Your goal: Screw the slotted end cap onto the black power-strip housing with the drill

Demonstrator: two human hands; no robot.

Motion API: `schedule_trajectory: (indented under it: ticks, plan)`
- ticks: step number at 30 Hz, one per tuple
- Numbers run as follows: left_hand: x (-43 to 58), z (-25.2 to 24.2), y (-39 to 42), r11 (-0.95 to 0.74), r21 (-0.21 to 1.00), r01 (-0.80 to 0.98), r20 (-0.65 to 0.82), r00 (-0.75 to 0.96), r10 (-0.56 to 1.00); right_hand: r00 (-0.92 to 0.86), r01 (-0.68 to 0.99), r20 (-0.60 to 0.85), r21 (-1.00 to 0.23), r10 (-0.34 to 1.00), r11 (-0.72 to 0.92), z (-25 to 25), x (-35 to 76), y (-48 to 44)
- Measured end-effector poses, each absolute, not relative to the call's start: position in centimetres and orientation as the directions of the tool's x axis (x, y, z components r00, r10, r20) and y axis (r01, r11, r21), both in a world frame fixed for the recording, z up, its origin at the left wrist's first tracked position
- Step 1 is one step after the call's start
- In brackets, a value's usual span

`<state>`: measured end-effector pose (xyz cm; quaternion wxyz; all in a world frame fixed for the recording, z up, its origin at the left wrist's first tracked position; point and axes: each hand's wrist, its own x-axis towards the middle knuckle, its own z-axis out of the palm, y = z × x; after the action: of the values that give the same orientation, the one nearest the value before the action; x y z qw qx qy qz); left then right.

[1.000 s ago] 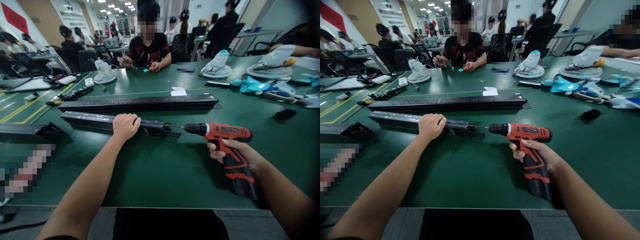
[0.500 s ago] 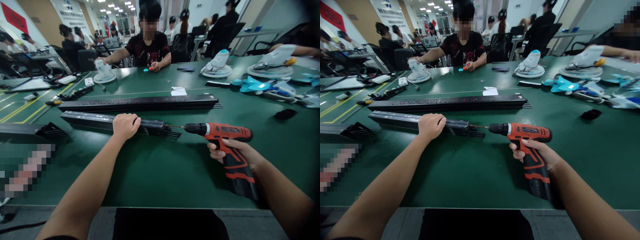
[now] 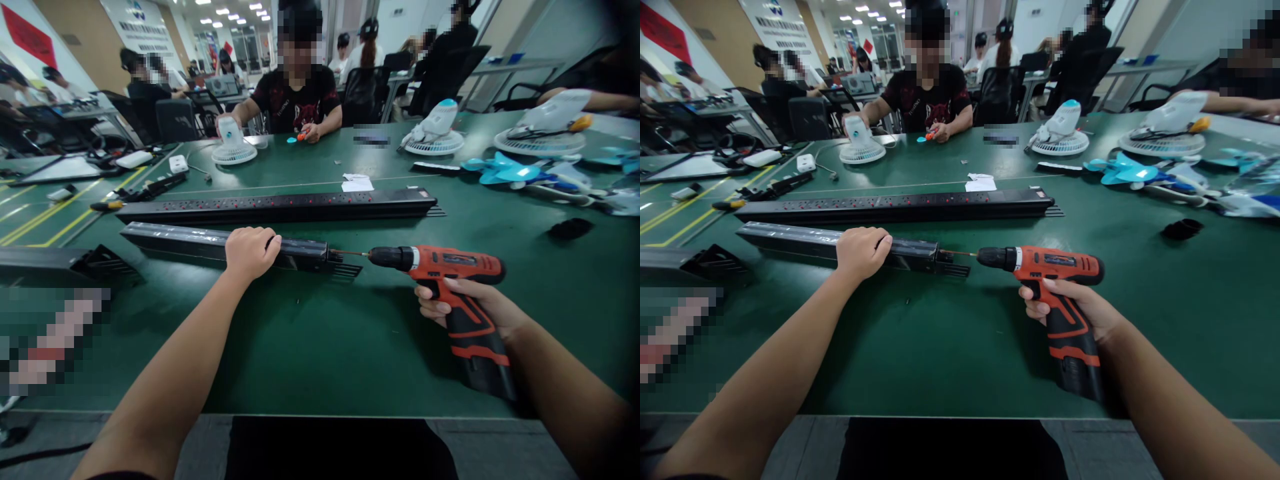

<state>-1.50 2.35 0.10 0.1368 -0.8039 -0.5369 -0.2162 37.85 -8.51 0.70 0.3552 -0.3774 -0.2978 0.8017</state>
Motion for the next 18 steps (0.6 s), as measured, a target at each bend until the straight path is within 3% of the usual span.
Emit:
schedule_trajectory:
  ticks: [18]
  plan:
    - [-1.43,0.13,2.34,-0.386,0.02,0.922,0.497,0.326,0.804,-0.451,-0.341,-0.394,-0.753,0.801,-0.563,0.79,37.83,-8.57]
